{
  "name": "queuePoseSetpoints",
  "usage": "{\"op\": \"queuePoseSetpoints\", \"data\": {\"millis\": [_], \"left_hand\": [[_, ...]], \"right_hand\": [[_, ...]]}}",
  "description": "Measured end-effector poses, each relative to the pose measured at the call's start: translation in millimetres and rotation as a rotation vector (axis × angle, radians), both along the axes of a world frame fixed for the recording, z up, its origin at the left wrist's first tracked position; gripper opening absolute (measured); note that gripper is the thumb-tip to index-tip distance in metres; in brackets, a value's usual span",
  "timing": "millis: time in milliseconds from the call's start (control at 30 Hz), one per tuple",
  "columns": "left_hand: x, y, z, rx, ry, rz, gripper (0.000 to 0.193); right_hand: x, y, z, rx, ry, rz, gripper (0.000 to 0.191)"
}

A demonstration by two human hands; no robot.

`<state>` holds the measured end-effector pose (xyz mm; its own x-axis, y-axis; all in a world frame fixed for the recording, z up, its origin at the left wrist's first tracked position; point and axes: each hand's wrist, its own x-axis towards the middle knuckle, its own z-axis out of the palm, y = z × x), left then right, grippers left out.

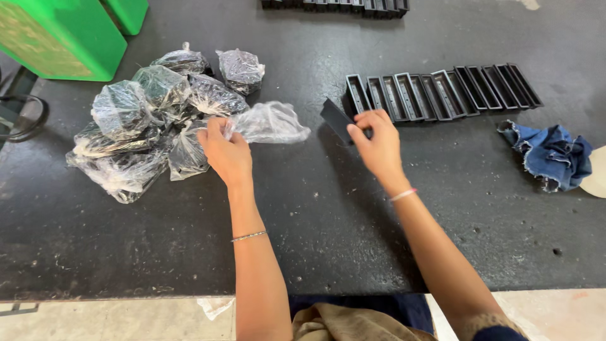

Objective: The person unwraps black plastic rectangular parts from plastic bags one at a time, wipes each part with a blue cloth, and places the wiped parts in rows on the work table. A white bottle sits nearby on the table.

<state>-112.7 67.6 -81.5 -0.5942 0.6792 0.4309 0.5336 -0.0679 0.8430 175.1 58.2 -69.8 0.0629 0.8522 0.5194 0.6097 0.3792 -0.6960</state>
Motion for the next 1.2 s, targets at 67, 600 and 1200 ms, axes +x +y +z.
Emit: {"op": "queuePoseSetpoints", "data": {"millis": [67, 600, 1200], "left_hand": [[4.8, -1.1, 3.3, 0.161, 0.110, -0.064, 0.025], [32.8, 8.6, 5.0, -0.190, -0.527, -0.765, 0.025], [128.0, -45.9, 20.3, -0.483, -0.968, -1.670, 0.059]], "right_hand": [[-12.5, 6.5, -2.5, 0.147, -0.173, -0.022, 0.018], [-54.1, -14.1, 36.9, 0.415, -0.214, 0.473, 0.075], [13.3, -99.5, 7.1, 0.165, -0.089, 0.046, 0.054]]}}
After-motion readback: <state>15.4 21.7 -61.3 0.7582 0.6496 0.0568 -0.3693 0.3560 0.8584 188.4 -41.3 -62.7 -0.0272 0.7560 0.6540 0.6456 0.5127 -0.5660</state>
